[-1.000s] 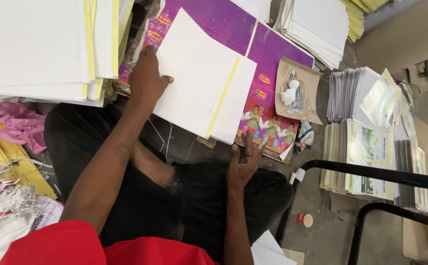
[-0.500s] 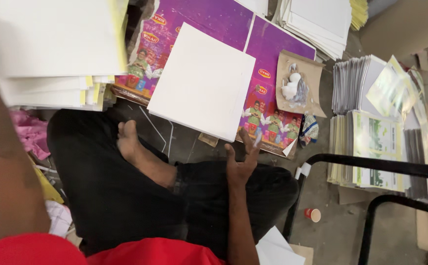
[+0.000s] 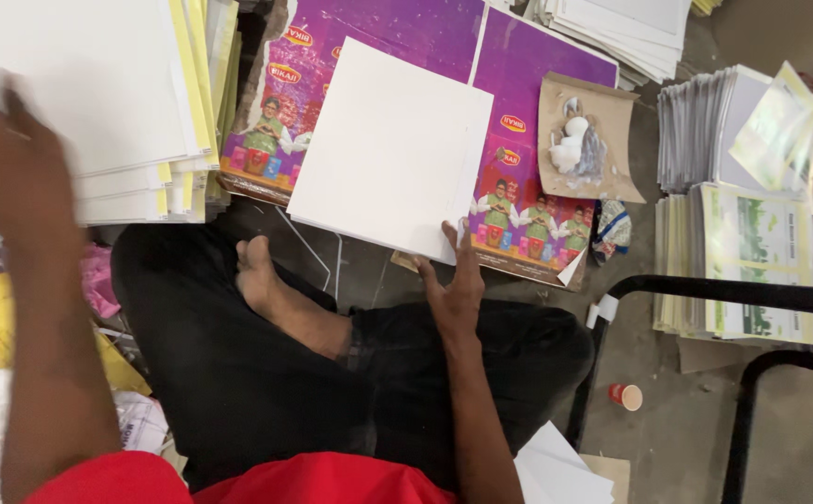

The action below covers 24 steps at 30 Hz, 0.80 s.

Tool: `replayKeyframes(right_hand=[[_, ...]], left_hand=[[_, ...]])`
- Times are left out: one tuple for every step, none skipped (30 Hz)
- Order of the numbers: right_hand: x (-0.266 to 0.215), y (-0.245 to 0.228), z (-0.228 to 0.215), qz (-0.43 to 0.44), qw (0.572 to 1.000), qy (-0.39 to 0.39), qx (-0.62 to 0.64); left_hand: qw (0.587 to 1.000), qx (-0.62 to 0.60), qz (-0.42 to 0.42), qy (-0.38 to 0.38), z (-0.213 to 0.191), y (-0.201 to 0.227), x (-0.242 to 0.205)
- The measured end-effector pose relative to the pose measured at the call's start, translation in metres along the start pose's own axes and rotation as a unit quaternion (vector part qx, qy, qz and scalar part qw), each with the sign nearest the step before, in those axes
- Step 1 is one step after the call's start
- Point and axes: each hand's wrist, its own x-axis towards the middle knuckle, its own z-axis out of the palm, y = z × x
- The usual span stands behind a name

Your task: The person applies glue to the spine of a white paper sheet and presses it onto a stack. The person repeats this process with multiple sheets, stacking them on top of each other.

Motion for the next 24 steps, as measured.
replayKeyframes(right_hand=[[0.0,0.001,0.001,-0.004,1.0,0.005,-0.004],[0.0,0.002,0.001,-0.01,1.0,0.009,-0.007],[0.0,0.003,0.002,-0.016,1.0,0.013,-0.011],[0.0,0.004,0.003,-0.014,1.0,0.014,-0.004],[-0.001,0.004,0.004,-0.012,1.0,0.015,0.002],[-0.002,0.005,0.004,-0.01,1.0,0.019,0.007],[-0.003,0.006,0.003,-0.008,1.0,0.016,0.003],[-0.003,0.007,0.002,-0.005,1.0,0.015,-0.002],[-0.003,0.009,0.002,-0.002,1.0,0.015,-0.006],[-0.005,0.011,0.0,-0.007,1.0,0.02,-0.006],[-0.004,0.014,-0.001,-0.011,1.0,0.025,-0.006],[-0.005,0.015,0.0,-0.013,0.999,0.03,-0.003],[-0.006,0.016,0.001,-0.005,1.0,0.03,0.01],[-0.006,0.017,0.002,0.001,0.999,0.027,0.022],[-0.007,0.016,0.003,0.007,0.999,0.025,0.034],[-0.007,0.017,0.004,0.012,0.999,0.025,0.042],[-0.007,0.017,0.004,0.017,0.998,0.024,0.05],[-0.006,0.017,0.004,0.02,0.998,0.024,0.057],[-0.005,0.018,0.003,0.022,0.998,0.023,0.063],[-0.004,0.018,0.003,0.025,0.997,0.022,0.069],[-0.005,0.018,0.003,0.027,0.997,0.021,0.075],[-0.006,0.018,0.004,0.031,0.997,0.018,0.066],[-0.006,0.018,0.003,0.035,0.998,0.015,0.057],[-0.006,0.018,0.003,0.039,0.998,0.013,0.049]], left_hand=[[0.998,-0.044,0.054,-0.008,-0.009,0.029,-0.019],[0.99,-0.087,0.106,-0.038,-0.014,0.062,-0.046],[0.977,-0.15,0.078,-0.133,-0.018,0.096,-0.075],[0.956,-0.169,0.166,-0.174,-0.016,0.123,-0.086],[0.926,-0.186,0.251,-0.213,-0.015,0.142,-0.093],[0.919,-0.21,0.234,-0.238,-0.013,0.158,-0.097],[0.91,-0.234,0.217,-0.264,-0.01,0.169,-0.099],[0.916,-0.23,0.192,-0.268,-0.007,0.175,-0.098],[0.921,-0.225,0.167,-0.272,-0.004,0.178,-0.095],[0.924,-0.219,0.14,-0.279,-0.001,0.178,-0.095],[0.924,-0.224,0.137,-0.278,0.003,0.177,-0.096],[0.924,-0.227,0.133,-0.277,0.006,0.173,-0.096],[0.924,-0.229,0.129,-0.277,0.009,0.169,-0.097],[0.924,-0.233,0.128,-0.275,0.012,0.165,-0.098],[0.924,-0.237,0.126,-0.273,0.015,0.162,-0.099],[0.924,-0.242,0.123,-0.27,0.018,0.16,-0.101],[0.925,-0.242,0.115,-0.271,0.019,0.158,-0.103],[0.925,-0.243,0.108,-0.272,0.021,0.158,-0.104],[0.926,-0.243,0.1,-0.272,0.022,0.159,-0.105],[0.926,-0.244,0.099,-0.27,0.023,0.16,-0.105],[0.927,-0.245,0.098,-0.267,0.021,0.16,-0.105],[0.927,-0.247,0.097,-0.265,0.019,0.161,-0.105],[0.927,-0.247,0.094,-0.266,0.018,0.162,-0.105],[0.927,-0.247,0.091,-0.266,0.017,0.163,-0.105]])
